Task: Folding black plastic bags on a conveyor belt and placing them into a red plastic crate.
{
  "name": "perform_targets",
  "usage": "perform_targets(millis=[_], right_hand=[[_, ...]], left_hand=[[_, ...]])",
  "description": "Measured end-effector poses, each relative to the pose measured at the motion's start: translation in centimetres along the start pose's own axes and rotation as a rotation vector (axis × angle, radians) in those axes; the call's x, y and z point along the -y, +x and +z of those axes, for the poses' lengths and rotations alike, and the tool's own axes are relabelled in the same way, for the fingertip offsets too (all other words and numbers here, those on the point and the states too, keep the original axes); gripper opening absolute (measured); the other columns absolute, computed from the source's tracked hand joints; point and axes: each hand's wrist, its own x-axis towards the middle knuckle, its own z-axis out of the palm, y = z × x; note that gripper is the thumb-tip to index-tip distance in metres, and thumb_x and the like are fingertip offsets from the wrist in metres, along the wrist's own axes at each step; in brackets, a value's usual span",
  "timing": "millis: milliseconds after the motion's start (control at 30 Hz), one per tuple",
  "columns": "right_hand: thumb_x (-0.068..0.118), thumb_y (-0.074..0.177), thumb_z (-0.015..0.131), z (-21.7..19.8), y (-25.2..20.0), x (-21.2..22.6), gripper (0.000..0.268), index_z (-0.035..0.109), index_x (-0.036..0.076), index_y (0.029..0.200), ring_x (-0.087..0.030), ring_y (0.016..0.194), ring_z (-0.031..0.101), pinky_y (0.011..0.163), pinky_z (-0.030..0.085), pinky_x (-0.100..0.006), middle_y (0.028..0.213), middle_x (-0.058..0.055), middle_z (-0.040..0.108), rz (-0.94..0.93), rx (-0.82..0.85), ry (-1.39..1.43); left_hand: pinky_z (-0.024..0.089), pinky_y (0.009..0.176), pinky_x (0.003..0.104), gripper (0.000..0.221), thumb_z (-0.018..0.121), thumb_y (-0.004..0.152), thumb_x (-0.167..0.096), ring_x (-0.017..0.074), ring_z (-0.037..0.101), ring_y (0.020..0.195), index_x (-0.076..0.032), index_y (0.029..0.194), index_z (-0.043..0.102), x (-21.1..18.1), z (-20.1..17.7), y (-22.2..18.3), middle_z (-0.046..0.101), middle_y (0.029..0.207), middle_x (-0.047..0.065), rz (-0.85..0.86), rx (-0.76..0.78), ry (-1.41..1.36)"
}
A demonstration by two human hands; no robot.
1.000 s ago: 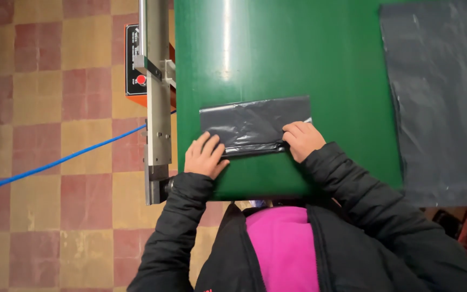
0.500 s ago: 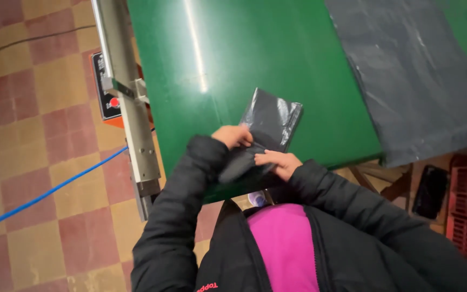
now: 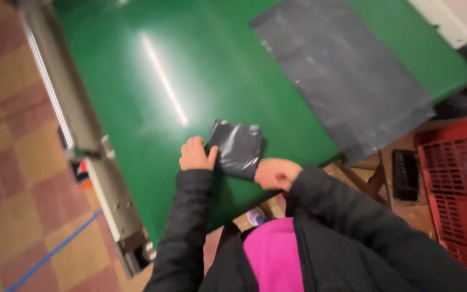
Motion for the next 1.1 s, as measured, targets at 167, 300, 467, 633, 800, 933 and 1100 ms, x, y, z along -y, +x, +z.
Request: perform_targets(millis=[167, 300, 467, 633, 800, 933, 1100], right_hand=[[-0.003, 0.08, 0.057, -13.4, -9.9, 1.1, 0.042, 0.062, -0.002, 0.121, -0.043, 0.104, 0.071, 0.087, 0.056, -0.057, 0.11, -0.022, 0.073, 0.146, -0.206, -0.215], [-0.005, 0.061, 0.051, -18.1, -12.9, 4.1, 0.075, 0.063, 0.016, 0.132, -0.035, 0.111, 0.068, 0.088, 0.051, -0.051, 0.115, -0.009, 0.074, -0.334, -0.572, -0.061], [-0.002, 0.076, 0.056, -22.2, -15.1, 8.5, 0.053, 0.06, 0.009, 0.128, -0.032, 0.109, 0.068, 0.086, 0.055, -0.051, 0.118, -0.009, 0.07, -0.481, -0.598, -0.155], [0.001, 0.093, 0.055, -27.5, -16.9, 15.0, 0.034, 0.06, 0.004, 0.127, -0.037, 0.099, 0.066, 0.081, 0.055, -0.048, 0.116, -0.02, 0.067, -0.627, -0.862, -0.263], [0.01, 0.095, 0.061, -20.5, -17.2, 31.5, 0.058, 0.045, 0.008, 0.151, -0.021, 0.115, 0.064, 0.099, 0.051, -0.035, 0.129, -0.015, 0.065, -1.009, -0.393, -0.455], [-0.004, 0.093, 0.063, -10.7, -9.8, 42.6, 0.061, 0.042, -0.003, 0.151, -0.022, 0.13, 0.057, 0.114, 0.044, -0.037, 0.14, -0.016, 0.058, -0.993, -0.128, -0.957], [0.007, 0.09, 0.074, -9.7, 3.3, 47.7, 0.047, 0.056, 0.004, 0.134, -0.021, 0.112, 0.068, 0.099, 0.054, -0.036, 0.121, -0.011, 0.071, -0.753, -0.419, -1.241]], left_hand=[[0.048, 0.09, 0.052, 0.039, 0.076, 0.072, -0.024, 0.0349, 0.056, 0.121, -0.012, 0.107, 0.062, -19.0, -3.9, 1.9, 0.062, 0.119, 0.01, 0.485, 0.299, -0.08], [0.038, 0.109, 0.059, 0.039, 0.066, 0.085, -0.022, 0.0297, 0.046, 0.144, -0.013, 0.123, 0.067, -25.8, 9.4, -2.9, 0.055, 0.146, 0.009, 0.902, -0.081, -0.11], [0.044, 0.106, 0.058, 0.033, 0.06, 0.088, -0.021, 0.03, 0.047, 0.144, -0.014, 0.12, 0.066, -30.3, 15.3, -1.2, 0.057, 0.146, 0.01, 1.02, 0.049, -0.158], [0.055, 0.085, 0.046, 0.022, 0.065, 0.092, -0.018, 0.0338, 0.069, 0.106, -0.01, 0.112, 0.065, -31.9, 9.8, 3.1, 0.072, 0.109, 0.011, 0.587, 0.769, -0.593], [0.05, 0.064, 0.037, 0.018, 0.066, 0.097, -0.015, 0.0188, 0.062, 0.068, 0.003, 0.094, 0.066, -28.5, 5.5, 10.6, 0.065, 0.073, 0.015, -0.117, 0.709, -0.794], [0.053, 0.086, 0.031, 0.024, 0.06, 0.099, -0.014, 0.0119, 0.063, 0.094, 0.001, 0.116, 0.065, -22.3, 13.1, 18.7, 0.071, 0.103, 0.004, -0.238, 0.351, -1.231], [0.051, 0.095, 0.036, 0.038, 0.062, 0.099, -0.021, 0.024, 0.069, 0.109, 0.0, 0.129, 0.062, -13.8, 23.0, 24.1, 0.074, 0.118, 0.013, -0.255, 0.109, -0.873]])
